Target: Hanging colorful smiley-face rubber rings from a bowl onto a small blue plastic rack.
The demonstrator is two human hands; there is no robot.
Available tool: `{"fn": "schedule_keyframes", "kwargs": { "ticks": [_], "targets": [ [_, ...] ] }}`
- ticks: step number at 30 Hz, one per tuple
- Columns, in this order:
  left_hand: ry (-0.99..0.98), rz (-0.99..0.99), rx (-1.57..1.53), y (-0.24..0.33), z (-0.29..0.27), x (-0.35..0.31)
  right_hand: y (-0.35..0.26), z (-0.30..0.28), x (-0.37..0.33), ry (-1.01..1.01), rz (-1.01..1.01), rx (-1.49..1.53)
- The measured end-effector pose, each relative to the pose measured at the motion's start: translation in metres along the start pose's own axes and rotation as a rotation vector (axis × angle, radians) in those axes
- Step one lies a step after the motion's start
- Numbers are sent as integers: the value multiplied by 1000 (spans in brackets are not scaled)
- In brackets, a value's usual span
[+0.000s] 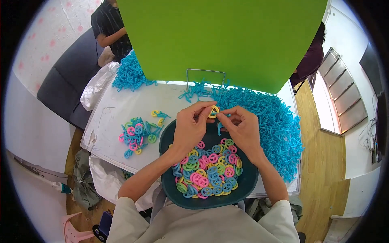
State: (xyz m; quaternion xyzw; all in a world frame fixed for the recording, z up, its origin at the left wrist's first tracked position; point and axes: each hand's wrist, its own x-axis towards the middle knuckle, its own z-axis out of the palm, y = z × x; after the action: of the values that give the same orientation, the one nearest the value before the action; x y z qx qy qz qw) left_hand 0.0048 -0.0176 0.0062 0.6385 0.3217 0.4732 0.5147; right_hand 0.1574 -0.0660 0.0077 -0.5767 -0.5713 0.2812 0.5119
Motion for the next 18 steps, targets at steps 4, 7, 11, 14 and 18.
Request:
{"fn": "schedule_keyframes", "kwargs": {
  "ticks": [4, 7, 11, 14, 18],
  "targets": [
    [16, -17, -112, 2, 1, 0, -2, 0, 0, -9, 40, 46],
    [-9, -49, -101, 2, -1, 1, 0, 0, 0, -13, 39, 80],
    [-35, -81, -176, 0, -2, 3, 2, 0, 1, -25, 91, 164],
    [-51, -116, -207, -1, -1, 2, 0, 0, 3, -14, 117, 146],
    [-14, -64, -82, -3, 2, 0, -3, 1, 0, 19, 118, 83]
  ]
}}
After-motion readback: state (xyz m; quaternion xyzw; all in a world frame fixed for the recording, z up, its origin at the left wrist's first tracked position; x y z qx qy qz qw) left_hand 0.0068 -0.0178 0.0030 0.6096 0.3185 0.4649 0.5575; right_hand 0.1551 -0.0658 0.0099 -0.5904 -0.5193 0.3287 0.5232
